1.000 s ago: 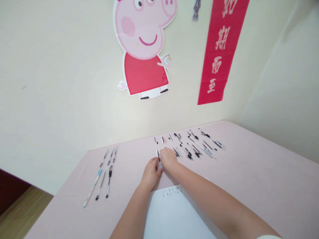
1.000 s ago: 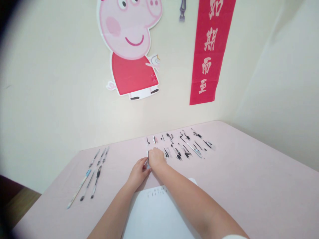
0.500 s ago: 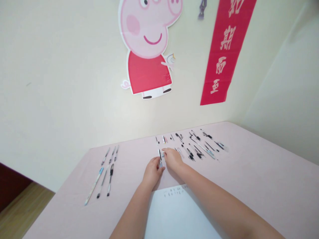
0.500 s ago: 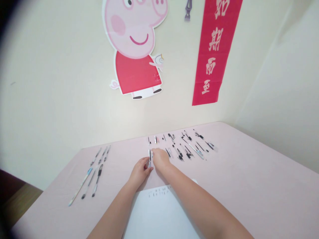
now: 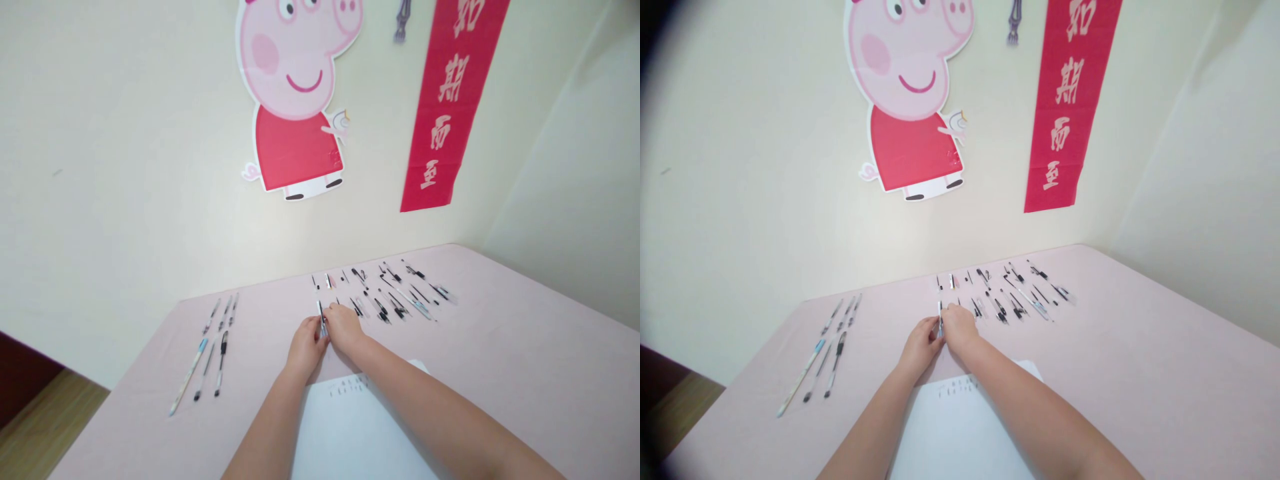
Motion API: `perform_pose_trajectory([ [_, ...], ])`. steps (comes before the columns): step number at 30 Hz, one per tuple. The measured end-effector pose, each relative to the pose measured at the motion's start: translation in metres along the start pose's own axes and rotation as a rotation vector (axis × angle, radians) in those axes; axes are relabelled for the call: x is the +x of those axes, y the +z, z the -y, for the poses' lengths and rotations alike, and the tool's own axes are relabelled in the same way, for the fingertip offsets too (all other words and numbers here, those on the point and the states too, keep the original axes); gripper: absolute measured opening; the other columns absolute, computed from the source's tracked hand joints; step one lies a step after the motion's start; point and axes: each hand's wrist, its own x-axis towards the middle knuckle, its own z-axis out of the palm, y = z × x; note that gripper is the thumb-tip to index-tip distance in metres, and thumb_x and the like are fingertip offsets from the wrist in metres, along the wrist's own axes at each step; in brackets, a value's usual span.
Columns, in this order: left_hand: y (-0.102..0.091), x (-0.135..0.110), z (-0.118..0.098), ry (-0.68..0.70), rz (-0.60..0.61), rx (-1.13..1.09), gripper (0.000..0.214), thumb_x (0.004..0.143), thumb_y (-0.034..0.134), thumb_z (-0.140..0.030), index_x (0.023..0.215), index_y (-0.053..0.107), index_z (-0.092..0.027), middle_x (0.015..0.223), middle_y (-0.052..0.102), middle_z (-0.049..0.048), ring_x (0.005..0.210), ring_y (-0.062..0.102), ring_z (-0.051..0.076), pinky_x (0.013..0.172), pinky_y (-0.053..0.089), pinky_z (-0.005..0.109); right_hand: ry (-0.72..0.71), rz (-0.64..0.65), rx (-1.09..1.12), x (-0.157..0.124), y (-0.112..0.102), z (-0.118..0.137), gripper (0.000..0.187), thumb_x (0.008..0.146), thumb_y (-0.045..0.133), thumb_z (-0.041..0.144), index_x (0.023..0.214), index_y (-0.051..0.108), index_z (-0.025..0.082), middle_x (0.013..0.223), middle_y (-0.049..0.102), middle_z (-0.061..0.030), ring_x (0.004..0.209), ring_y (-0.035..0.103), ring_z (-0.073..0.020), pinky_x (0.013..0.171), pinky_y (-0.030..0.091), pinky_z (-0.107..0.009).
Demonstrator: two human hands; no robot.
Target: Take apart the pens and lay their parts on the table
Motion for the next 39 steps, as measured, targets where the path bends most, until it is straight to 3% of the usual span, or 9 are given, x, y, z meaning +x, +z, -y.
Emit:
perform_pose_trajectory([
  [6,0.000,0.000,0.000,-0.006,-0.004,0.004,0.041,0.071,0.057,-0.017,0.111,0.053,-0.015,0.103,0.057,0.0083,0.085,0.055,0.017,0.078,0.045,0.030,0.003,-0.025,0.032,-0.007,-0.009,-0.006,0.019,0.083,0.045,0.018,0.092,0.063,0.019,0.090,0.063,-0.0061,0.087,0.058,-0.0175,0.071,0.038,-0.025],
  [17,0.004,-0.001,-0.001,-0.017,-0.039,0.018,0.040,0.071,0.060,-0.019,0.110,0.054,-0.016,0.102,0.057,0.0073,0.092,0.055,0.018,0.084,0.043,0.031,-0.036,0.053,0.100,-0.062,-0.017,-0.017,0.022,0.085,0.043,0.021,0.088,0.065,0.019,0.092,0.063,-0.0055,0.084,0.057,-0.0165,0.072,0.038,-0.024],
  [23,0.003,-0.002,-0.002,0.007,-0.042,0.003,0.039,0.071,0.059,-0.019,0.109,0.054,-0.017,0.102,0.057,0.0068,0.090,0.055,0.018,0.083,0.043,0.031,-0.132,0.046,0.079,-0.049,-0.016,-0.012,0.027,0.087,0.039,0.017,0.100,0.061,0.016,0.112,0.059,-0.0079,0.100,0.053,-0.0182,0.083,0.036,-0.025],
  [31,0.002,-0.001,-0.001,0.010,-0.032,-0.029,0.039,0.071,0.055,-0.015,0.110,0.054,-0.017,0.103,0.057,0.0068,0.087,0.055,0.016,0.082,0.044,0.031,-0.181,0.080,-0.030,-0.028,-0.013,-0.001,0.027,0.083,0.043,0.011,0.103,0.060,0.013,0.100,0.063,-0.0111,0.092,0.056,-0.0198,0.078,0.039,-0.026],
  [39,0.002,-0.002,-0.002,-0.006,-0.004,-0.008,0.042,0.071,0.052,-0.013,0.112,0.052,-0.017,0.102,0.055,0.0063,0.081,0.055,0.015,0.081,0.044,0.030,-0.133,0.081,-0.029,-0.022,-0.015,0.002,0.024,0.080,0.046,0.011,0.098,0.063,0.012,0.094,0.062,-0.0106,0.086,0.057,-0.0212,0.071,0.040,-0.028],
])
